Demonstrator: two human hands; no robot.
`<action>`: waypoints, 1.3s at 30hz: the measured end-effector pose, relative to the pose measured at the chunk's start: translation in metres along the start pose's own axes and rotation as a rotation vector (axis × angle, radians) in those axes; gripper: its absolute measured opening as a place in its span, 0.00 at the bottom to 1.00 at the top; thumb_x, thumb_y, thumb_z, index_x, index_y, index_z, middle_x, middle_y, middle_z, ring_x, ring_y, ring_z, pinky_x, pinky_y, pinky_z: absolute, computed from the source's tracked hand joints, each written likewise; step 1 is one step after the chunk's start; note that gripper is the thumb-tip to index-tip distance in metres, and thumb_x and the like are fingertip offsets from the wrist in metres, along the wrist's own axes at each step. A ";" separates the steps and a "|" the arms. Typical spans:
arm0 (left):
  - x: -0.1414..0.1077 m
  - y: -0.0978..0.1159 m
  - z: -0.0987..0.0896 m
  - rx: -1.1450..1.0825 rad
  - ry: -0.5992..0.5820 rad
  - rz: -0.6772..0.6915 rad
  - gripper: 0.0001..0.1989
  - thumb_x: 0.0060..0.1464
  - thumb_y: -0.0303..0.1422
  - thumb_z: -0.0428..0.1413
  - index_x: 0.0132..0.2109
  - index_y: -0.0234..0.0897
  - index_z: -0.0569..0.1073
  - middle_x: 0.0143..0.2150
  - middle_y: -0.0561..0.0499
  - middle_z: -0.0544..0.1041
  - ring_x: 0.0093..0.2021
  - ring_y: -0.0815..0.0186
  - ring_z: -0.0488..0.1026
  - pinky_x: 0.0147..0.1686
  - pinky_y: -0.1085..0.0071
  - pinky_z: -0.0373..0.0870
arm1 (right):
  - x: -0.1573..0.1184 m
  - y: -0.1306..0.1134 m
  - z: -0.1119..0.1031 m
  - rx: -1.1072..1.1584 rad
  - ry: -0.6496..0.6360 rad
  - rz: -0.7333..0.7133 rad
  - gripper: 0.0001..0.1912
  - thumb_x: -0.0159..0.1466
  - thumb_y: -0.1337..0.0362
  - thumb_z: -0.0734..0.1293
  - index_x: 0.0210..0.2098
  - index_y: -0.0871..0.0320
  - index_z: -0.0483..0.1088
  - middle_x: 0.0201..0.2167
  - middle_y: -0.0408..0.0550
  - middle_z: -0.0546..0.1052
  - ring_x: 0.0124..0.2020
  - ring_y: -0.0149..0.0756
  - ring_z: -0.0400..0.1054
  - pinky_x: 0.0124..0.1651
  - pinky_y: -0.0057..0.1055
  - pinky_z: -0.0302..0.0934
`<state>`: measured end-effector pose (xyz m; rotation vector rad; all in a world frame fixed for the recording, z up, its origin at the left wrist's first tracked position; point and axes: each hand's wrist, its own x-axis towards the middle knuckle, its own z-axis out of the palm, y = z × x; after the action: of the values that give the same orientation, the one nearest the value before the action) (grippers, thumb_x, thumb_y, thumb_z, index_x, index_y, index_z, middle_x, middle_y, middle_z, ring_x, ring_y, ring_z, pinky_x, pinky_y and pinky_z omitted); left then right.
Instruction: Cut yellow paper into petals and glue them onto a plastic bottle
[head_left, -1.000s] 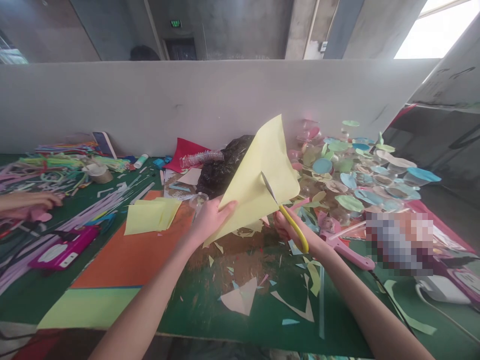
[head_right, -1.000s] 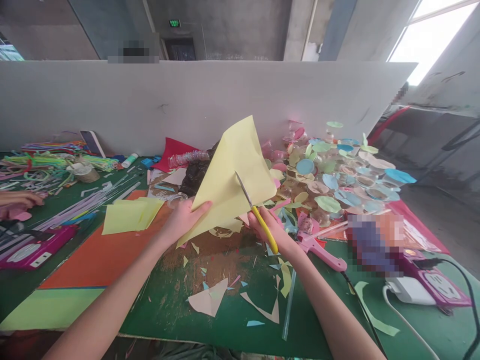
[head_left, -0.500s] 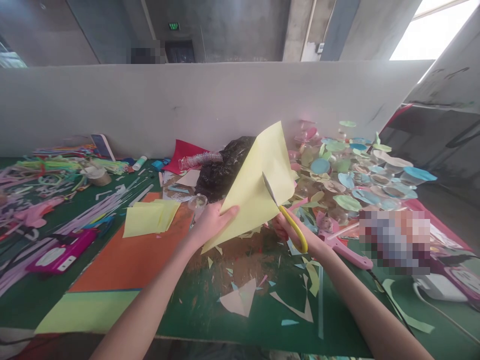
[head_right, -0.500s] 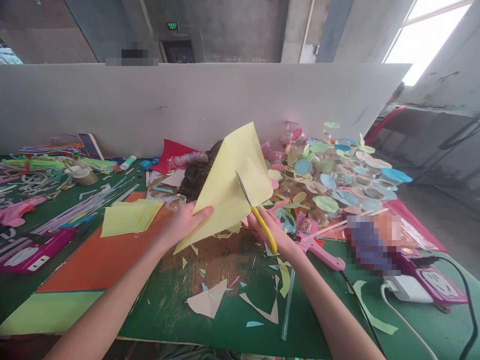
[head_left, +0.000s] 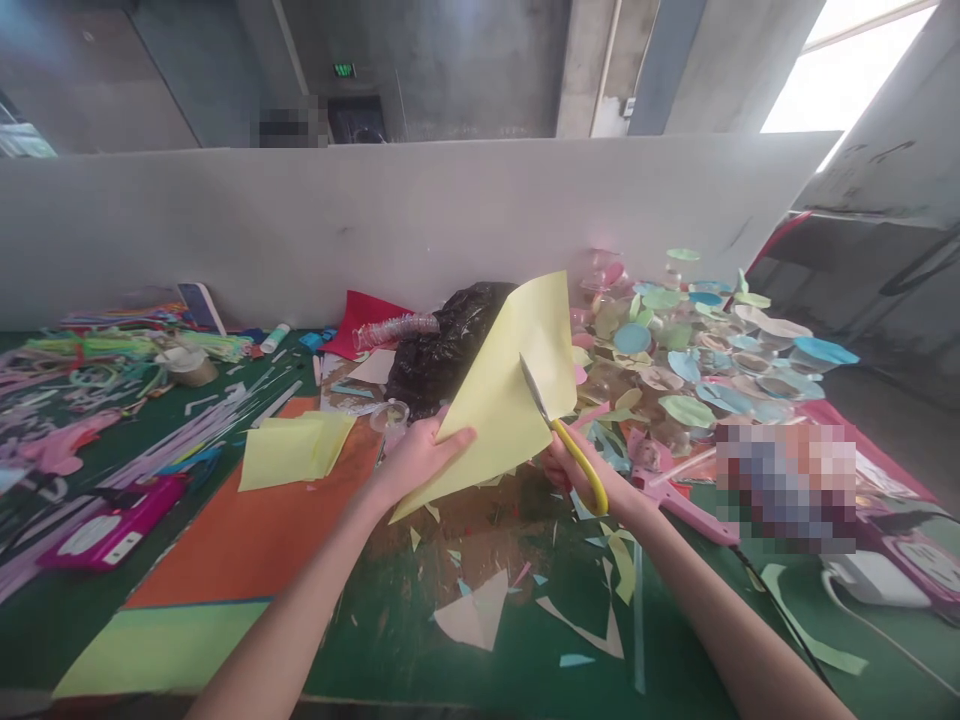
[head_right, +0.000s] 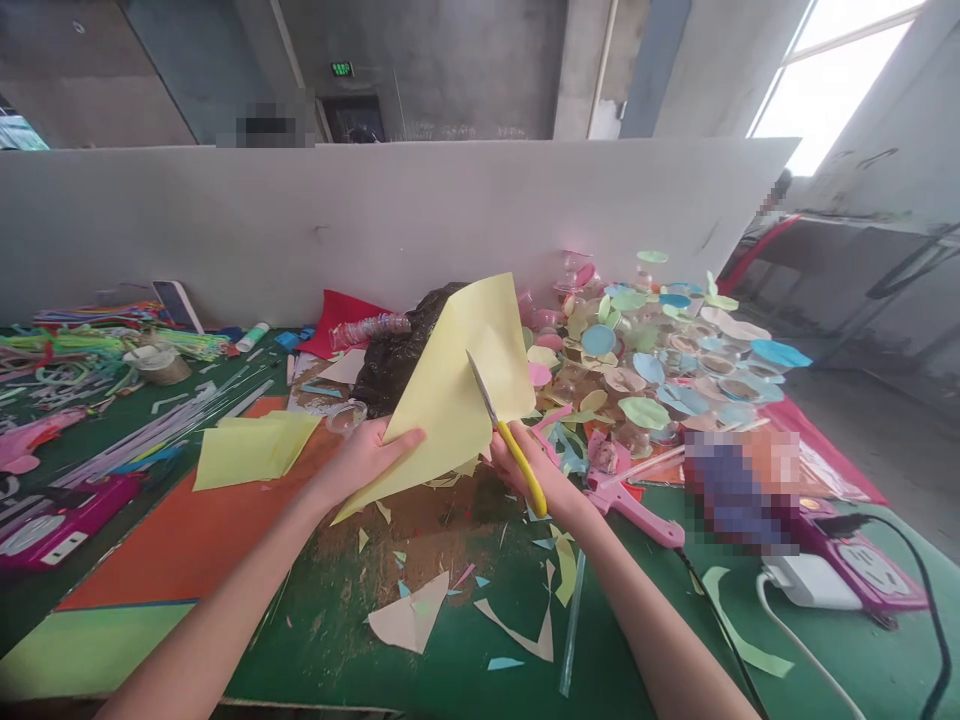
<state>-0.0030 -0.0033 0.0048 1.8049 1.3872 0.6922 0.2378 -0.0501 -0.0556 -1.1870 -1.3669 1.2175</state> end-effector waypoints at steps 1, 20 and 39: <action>0.000 0.000 0.000 0.005 -0.005 -0.005 0.28 0.46 0.56 0.58 0.42 0.36 0.81 0.34 0.47 0.83 0.40 0.52 0.79 0.36 0.67 0.74 | 0.000 -0.001 0.001 0.023 -0.005 0.015 0.25 0.63 0.38 0.61 0.30 0.52 0.51 0.20 0.33 0.53 0.18 0.26 0.47 0.19 0.25 0.46; 0.005 -0.011 0.003 0.025 -0.072 0.054 0.27 0.53 0.54 0.54 0.45 0.36 0.79 0.41 0.47 0.84 0.41 0.54 0.79 0.34 0.70 0.71 | -0.009 -0.029 0.008 -0.012 -0.039 -0.028 0.30 0.57 0.31 0.62 0.29 0.52 0.51 0.21 0.33 0.52 0.20 0.27 0.46 0.22 0.27 0.47; 0.007 -0.013 0.005 0.088 0.019 0.078 0.27 0.55 0.55 0.50 0.34 0.34 0.76 0.28 0.50 0.76 0.28 0.62 0.70 0.26 0.73 0.60 | -0.007 -0.020 0.007 -0.028 0.076 0.035 0.31 0.56 0.30 0.61 0.30 0.52 0.53 0.18 0.32 0.54 0.17 0.26 0.47 0.18 0.26 0.47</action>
<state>-0.0043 0.0040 -0.0094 1.9344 1.3850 0.6995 0.2301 -0.0588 -0.0368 -1.2690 -1.3158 1.1691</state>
